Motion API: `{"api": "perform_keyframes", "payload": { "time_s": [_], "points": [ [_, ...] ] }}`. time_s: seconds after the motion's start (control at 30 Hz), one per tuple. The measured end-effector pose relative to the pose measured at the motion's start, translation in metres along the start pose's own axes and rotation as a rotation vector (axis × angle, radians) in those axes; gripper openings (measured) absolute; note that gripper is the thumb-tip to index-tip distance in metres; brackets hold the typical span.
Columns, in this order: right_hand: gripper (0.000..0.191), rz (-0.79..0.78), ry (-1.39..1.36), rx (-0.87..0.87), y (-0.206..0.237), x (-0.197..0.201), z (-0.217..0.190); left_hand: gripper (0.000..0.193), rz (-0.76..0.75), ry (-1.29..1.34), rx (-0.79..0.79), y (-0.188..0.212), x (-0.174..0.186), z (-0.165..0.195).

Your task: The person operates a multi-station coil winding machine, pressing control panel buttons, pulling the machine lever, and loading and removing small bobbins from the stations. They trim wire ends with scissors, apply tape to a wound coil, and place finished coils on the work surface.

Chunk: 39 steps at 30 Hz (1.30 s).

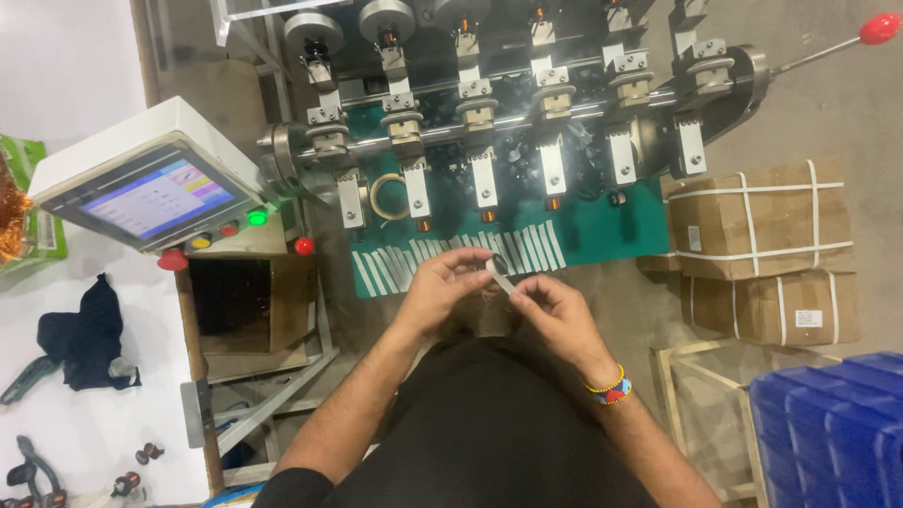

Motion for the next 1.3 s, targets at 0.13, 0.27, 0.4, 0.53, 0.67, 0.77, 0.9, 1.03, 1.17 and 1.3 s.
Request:
{"api": "perform_keyframes", "payload": {
  "time_s": [0.13, 0.27, 0.4, 0.53, 0.67, 0.77, 0.9, 1.03, 1.17, 1.3],
  "points": [
    [0.007, 0.063, 0.509, 0.57, 0.001, 0.003, -0.074, 0.04, -0.134, 0.443, 0.382, 0.003, -0.027, -0.041],
    [0.012, 0.111, 0.45, 0.647, -0.014, 0.018, -0.079, 0.035, -0.109, 0.477, 0.367, -0.011, -0.043, -0.042],
    [0.047, 0.289, 0.122, 0.164, -0.044, 0.086, -0.02, 0.036, -0.02, -0.226, 0.006, -0.045, -0.053, -0.005],
    [0.033, -0.088, -0.072, 0.016, -0.059, 0.108, 0.007, 0.053, 0.161, -0.778, -0.237, -0.055, -0.088, 0.035],
    [0.022, -0.211, -0.004, 0.009, -0.066, 0.135, 0.003, 0.066, 0.17, -0.707, -0.22, -0.07, -0.129, 0.041],
    [0.017, -0.186, 0.138, 0.048, -0.067, 0.146, -0.015, 0.066, 0.282, -0.726, -0.202, -0.072, -0.14, 0.033],
    [0.016, -0.122, 0.553, 0.507, -0.038, 0.137, -0.072, 0.044, 0.483, -0.772, -0.208, -0.072, -0.145, 0.008],
    [0.034, -0.282, 0.652, 0.521, -0.019, 0.127, -0.044, 0.037, 0.521, -0.407, 0.254, -0.078, -0.135, -0.067],
    [0.022, -0.31, 0.688, 0.417, -0.046, 0.155, 0.031, 0.042, 0.316, -0.25, 0.561, -0.078, -0.148, -0.1],
    [0.022, -0.2, 0.877, 0.339, -0.102, 0.205, 0.103, 0.029, 0.879, -0.992, 0.084, -0.07, -0.094, -0.009]
  ]
}}
Point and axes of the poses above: each hand's wrist, its own y-axis away from the middle knuckle, its own x-axis out of the back of the hand, z = x × y, the point moved 10 cm from there along -y, towards the middle knuckle, and after that the axes turned 12 degrees about -y, right-handed, at the moved point
